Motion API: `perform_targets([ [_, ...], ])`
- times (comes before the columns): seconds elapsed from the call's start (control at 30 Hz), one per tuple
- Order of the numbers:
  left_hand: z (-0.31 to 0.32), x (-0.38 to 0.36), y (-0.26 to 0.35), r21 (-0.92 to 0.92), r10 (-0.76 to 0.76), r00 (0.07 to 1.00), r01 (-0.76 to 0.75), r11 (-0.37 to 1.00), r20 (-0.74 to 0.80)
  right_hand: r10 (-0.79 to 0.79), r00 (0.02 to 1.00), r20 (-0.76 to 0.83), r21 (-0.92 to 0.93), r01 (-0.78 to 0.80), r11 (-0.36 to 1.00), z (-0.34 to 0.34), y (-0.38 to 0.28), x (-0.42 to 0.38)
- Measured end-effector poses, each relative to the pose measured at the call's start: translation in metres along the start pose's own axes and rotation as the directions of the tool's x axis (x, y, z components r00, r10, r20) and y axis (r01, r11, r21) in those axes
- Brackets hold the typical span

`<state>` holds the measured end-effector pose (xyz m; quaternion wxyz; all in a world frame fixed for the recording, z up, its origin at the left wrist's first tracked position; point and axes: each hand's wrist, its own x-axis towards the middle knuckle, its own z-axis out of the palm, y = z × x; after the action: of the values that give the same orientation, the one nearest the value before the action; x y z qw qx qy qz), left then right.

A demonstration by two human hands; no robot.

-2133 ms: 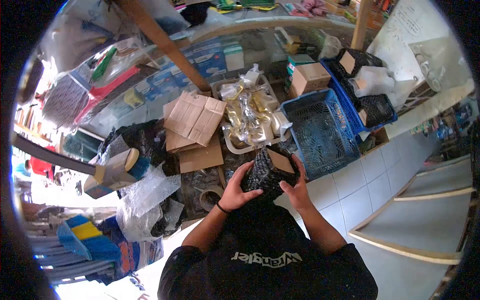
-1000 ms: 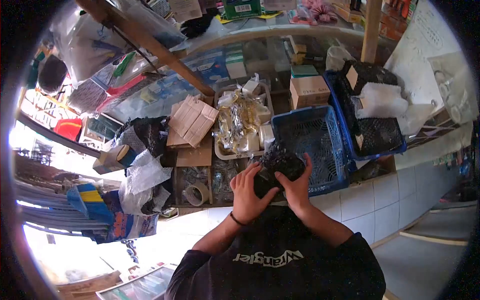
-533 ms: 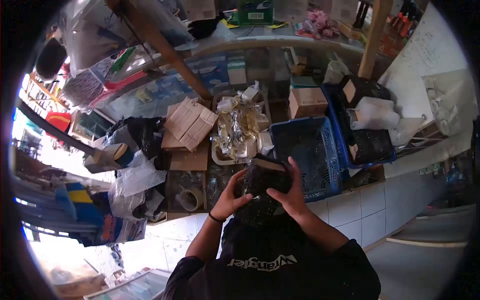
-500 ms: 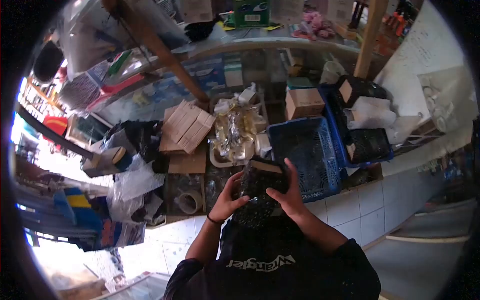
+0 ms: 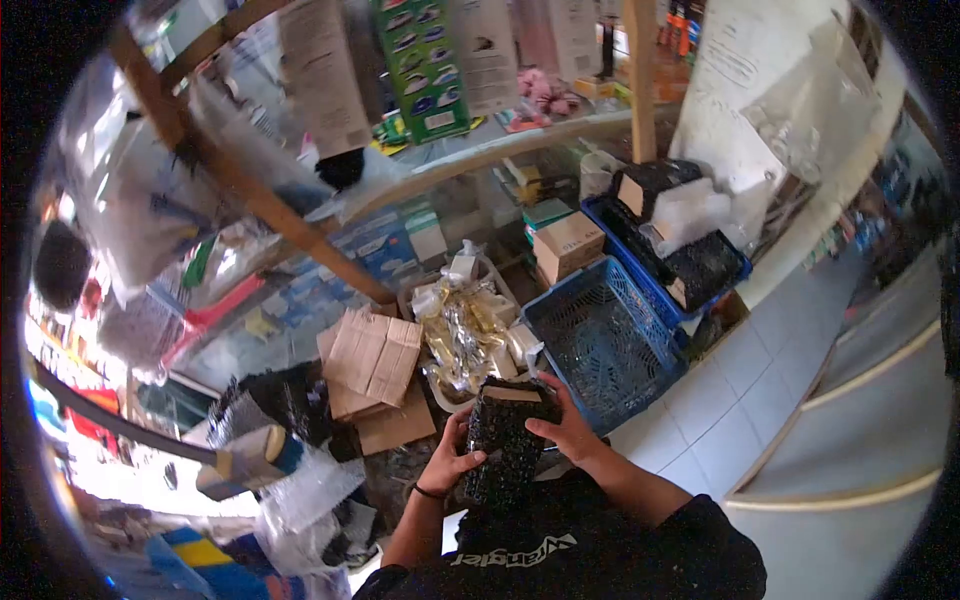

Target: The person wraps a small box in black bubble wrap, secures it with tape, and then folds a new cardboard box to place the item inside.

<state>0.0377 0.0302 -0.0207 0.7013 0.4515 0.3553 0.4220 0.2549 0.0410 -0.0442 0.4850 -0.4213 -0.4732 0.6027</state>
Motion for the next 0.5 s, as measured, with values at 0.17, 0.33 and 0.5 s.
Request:
perform_targets([
  [0.17, -0.011, 0.009, 0.003, 0.118, -0.029, 0.996, 0.019, 0.993, 0.079, -0.036, 0.999, -0.028, 0.013, 0.036, 0.999, -0.003, -0.005, -0.013],
  [0.33, 0.0, 0.029, -0.002, 0.101, -0.073, 0.992, 0.063, 0.993, 0.101, 0.01, 0.997, -0.075, 0.18, 0.003, 0.984, -0.018, -0.012, -0.026],
  [0.5, 0.008, 0.041, -0.007, 0.055, -0.151, 0.982, 0.145, 0.988, 0.11, 0.009, 0.987, -0.163, 0.084, 0.005, 0.996, -0.028, -0.014, -0.031],
])
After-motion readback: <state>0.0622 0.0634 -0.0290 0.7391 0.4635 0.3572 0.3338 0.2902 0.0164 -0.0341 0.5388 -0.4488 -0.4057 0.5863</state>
